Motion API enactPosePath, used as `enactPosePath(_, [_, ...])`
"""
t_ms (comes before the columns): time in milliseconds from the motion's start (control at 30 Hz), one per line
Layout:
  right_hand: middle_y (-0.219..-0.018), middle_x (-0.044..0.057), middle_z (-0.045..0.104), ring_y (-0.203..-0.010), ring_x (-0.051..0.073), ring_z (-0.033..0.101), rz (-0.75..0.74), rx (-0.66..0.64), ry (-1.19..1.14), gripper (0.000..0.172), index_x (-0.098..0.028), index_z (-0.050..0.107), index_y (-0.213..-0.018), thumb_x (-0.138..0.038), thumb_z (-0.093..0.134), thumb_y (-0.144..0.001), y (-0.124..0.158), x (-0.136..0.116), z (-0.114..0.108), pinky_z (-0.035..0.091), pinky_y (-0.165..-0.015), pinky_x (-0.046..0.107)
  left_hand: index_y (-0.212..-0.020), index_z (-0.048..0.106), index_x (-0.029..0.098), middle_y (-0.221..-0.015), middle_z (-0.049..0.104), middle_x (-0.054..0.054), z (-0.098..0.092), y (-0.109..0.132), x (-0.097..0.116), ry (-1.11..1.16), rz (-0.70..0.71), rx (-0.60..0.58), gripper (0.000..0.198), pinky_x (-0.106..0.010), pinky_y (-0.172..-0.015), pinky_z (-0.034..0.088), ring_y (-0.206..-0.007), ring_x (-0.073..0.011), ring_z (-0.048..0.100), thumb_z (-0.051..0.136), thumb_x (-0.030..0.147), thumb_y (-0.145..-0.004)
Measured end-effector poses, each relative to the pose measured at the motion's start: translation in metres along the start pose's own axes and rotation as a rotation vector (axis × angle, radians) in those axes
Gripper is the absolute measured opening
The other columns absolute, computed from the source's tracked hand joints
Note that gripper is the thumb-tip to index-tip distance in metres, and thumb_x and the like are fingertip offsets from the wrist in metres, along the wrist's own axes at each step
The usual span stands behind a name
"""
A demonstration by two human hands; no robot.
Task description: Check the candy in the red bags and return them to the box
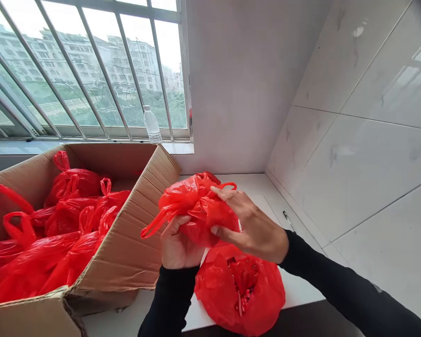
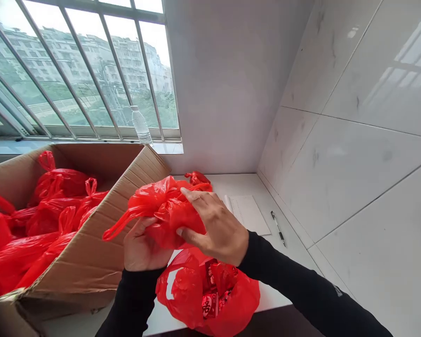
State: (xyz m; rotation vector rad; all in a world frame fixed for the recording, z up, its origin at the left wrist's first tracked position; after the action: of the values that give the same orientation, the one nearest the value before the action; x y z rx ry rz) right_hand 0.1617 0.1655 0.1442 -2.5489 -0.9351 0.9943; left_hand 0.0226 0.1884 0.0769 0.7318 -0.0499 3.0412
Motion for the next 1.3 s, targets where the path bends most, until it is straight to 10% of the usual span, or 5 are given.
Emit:
enactPosePath(467, [-0.141,0.01,0.056,-0.132,0.025,0.05,0.194,0.047,-0.317,0.047,-0.025,0.048,-0.143,-0.046,0.046,-0.101,0.011,0.004,-0.002,0.042,-0.11,0.046,-0.109,0.074,0.026,-0.106,0.077,-0.002,-0.001,0.015,0.008,-0.043,0.034,0.027,0.044,-0.045,-0.103,0.053,-0.112,-0.0264,0.068,0.053,0.004,-0.077])
enactPosePath(1033, [-0.119,0.006,0.066,-0.107,0.022,0.063,0.244,0.065,-0.49,0.039,-0.024,0.059,-0.123,-0.052,0.045,-0.1,0.016,0.014,-0.01,0.052,-0.093,0.038,-0.114,0.072,0.028,-0.118,0.074,-0.004,0.012,0.017,0.016,-0.006,0.073,-0.015,0.032,-0.036,-0.089,0.058,-0.108,-0.0251,0.069,0.057,0.046,-0.092])
enactPosePath(1300, [-0.146,0.007,0.039,-0.136,0.027,0.04,-0.131,0.152,-0.029,0.039,-0.036,0.058,-0.135,-0.025,0.052,-0.098,0.033,-0.025,-0.001,0.043,-0.11,0.05,-0.101,0.075,0.031,-0.113,0.076,0.003,0.014,0.019,0.025,-0.039,0.059,-0.031,0.03,-0.036,-0.095,0.055,-0.12,-0.0278,0.063,0.058,0.052,-0.089])
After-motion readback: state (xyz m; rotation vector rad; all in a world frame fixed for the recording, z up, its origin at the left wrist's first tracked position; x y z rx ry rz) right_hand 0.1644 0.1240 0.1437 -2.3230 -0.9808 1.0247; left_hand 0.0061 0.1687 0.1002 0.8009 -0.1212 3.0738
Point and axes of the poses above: each hand's wrist, its own y-axis away from the middle knuckle, its own z-axis out of the palm, x = y × z, the point moved 6 cm from there along -y, towards the middle knuckle
